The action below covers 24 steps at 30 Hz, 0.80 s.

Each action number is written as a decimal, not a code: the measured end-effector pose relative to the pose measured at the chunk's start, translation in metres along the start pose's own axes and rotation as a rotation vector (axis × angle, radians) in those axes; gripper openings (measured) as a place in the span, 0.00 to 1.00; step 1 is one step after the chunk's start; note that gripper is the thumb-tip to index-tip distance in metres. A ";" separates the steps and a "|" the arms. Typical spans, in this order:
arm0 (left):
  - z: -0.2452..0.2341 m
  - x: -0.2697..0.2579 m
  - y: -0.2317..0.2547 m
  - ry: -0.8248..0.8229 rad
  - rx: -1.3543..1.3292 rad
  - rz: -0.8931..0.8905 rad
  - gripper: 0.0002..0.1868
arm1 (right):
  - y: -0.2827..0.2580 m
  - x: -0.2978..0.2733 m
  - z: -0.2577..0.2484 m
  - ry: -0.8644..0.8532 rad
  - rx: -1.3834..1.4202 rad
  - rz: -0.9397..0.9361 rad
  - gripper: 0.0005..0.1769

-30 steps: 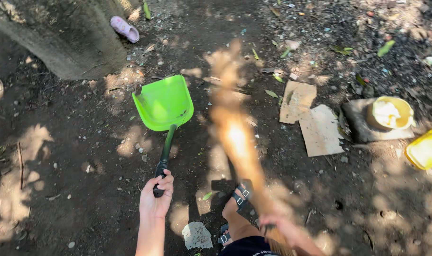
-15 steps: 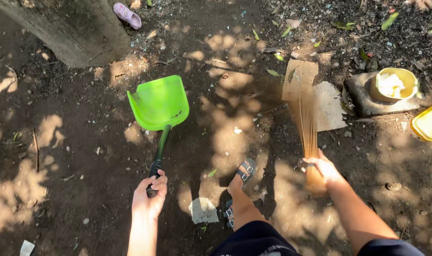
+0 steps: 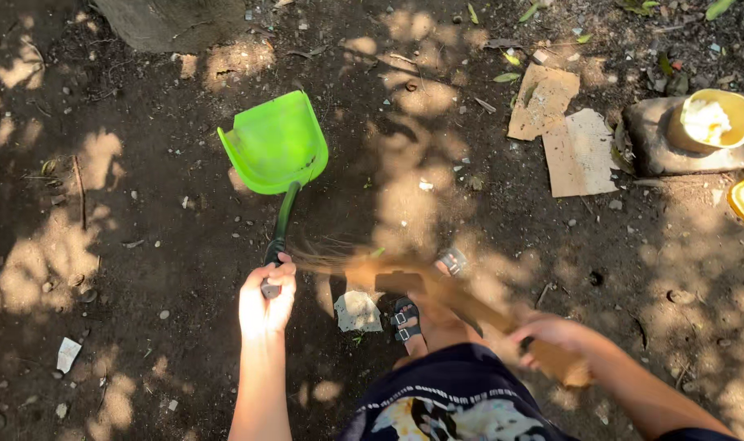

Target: The person sweeps dirt and debris from a dirt ground using a handheld broom while holding a dustpan in the other hand.

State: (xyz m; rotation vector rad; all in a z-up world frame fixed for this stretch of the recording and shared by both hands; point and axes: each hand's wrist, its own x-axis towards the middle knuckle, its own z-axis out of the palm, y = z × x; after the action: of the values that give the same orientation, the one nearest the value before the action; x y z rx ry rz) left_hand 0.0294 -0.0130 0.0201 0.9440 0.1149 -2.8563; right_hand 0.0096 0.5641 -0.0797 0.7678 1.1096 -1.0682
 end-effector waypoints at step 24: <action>0.050 0.101 -0.003 0.066 0.036 0.025 0.16 | -0.180 0.062 0.107 -0.028 0.034 -0.486 0.39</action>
State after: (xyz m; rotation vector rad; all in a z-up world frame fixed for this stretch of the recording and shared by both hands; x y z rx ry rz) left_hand -0.0811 -0.0261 -0.0001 1.0394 0.0576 -2.8140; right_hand -0.1212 0.3913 -0.1042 0.5153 1.2919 -1.5012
